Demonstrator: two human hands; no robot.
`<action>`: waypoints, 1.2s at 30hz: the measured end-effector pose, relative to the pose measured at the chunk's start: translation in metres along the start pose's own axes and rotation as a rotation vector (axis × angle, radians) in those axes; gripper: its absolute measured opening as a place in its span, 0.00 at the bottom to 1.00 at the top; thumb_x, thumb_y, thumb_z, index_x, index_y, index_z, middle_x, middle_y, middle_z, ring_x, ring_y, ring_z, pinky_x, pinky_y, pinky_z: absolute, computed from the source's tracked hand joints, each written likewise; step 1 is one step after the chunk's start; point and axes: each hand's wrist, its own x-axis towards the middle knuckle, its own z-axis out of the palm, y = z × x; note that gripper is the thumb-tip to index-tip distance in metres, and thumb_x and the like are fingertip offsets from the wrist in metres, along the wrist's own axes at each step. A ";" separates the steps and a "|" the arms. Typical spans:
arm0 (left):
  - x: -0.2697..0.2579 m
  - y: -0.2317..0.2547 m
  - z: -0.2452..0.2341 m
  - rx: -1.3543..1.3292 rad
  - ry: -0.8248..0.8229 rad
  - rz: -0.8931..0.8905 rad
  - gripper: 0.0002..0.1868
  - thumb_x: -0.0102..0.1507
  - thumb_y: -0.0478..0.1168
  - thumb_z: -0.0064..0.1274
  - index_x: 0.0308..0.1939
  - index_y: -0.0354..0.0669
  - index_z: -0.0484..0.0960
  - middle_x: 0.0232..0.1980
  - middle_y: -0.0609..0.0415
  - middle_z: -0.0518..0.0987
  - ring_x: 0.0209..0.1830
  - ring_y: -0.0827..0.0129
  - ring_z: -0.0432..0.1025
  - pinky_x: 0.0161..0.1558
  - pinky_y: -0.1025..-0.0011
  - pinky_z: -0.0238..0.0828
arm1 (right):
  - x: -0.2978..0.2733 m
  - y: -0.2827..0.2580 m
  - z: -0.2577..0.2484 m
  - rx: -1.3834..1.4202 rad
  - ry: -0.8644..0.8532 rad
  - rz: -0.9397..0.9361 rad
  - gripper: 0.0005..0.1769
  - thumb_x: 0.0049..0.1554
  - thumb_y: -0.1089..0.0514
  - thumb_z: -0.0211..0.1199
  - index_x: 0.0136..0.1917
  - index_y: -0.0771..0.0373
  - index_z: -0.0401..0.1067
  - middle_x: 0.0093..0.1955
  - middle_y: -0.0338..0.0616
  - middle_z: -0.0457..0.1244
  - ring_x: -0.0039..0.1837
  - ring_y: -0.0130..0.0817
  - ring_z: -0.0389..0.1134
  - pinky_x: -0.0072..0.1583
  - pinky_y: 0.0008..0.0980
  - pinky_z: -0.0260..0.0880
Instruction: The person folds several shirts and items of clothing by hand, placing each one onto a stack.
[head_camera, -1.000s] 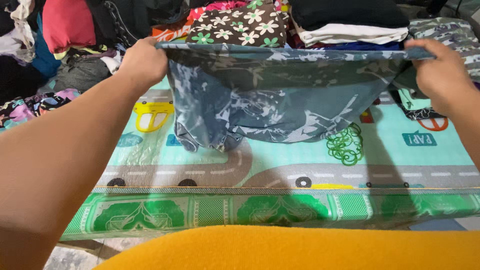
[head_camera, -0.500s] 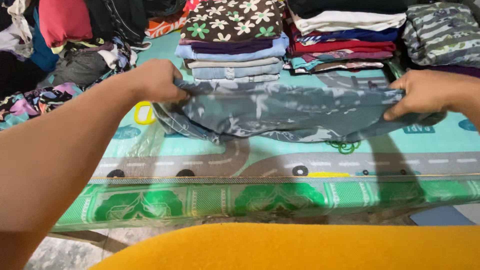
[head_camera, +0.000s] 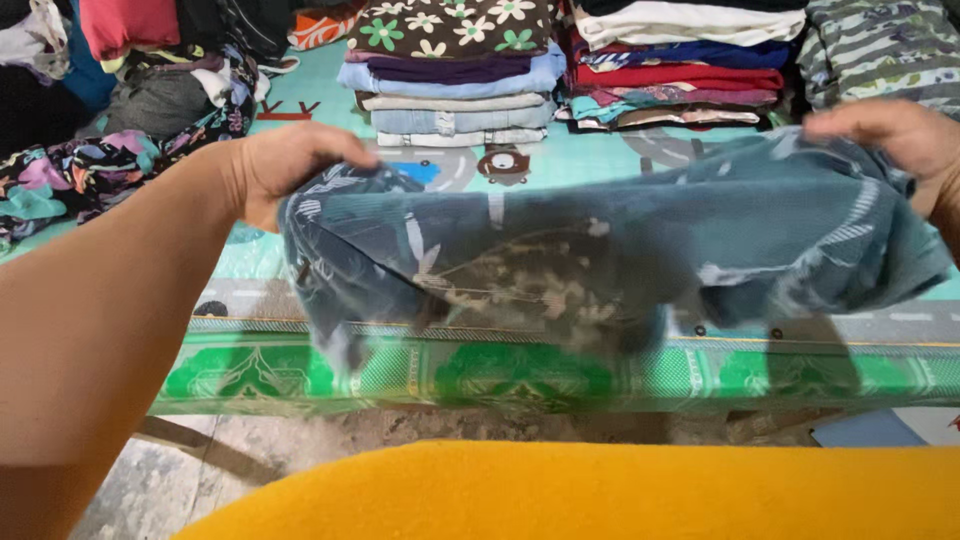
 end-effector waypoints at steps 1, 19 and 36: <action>0.002 -0.001 -0.001 -0.025 0.025 0.003 0.22 0.64 0.49 0.48 0.50 0.34 0.83 0.40 0.47 0.86 0.33 0.66 0.80 0.43 0.66 0.80 | 0.000 -0.001 0.006 0.003 -0.002 0.000 0.25 0.71 0.43 0.62 0.60 0.70 0.75 0.49 0.58 0.71 0.43 0.43 0.74 0.49 0.47 0.76; 0.142 -0.027 -0.116 0.150 0.456 -0.202 0.11 0.72 0.51 0.46 0.51 0.52 0.78 0.34 0.60 0.75 0.31 0.71 0.70 0.37 0.63 0.66 | 0.086 0.020 0.056 -1.304 0.847 0.170 0.24 0.67 0.48 0.59 0.68 0.67 0.73 0.55 0.66 0.70 0.50 0.59 0.72 0.52 0.56 0.74; 0.188 0.010 -0.104 -0.437 0.490 0.223 0.23 0.67 0.51 0.47 0.61 0.42 0.73 0.67 0.45 0.71 0.62 0.56 0.72 0.61 0.47 0.71 | 0.160 0.025 0.044 0.419 0.581 -0.180 0.27 0.68 0.36 0.54 0.59 0.63 0.67 0.68 0.48 0.65 0.75 0.54 0.62 0.72 0.58 0.60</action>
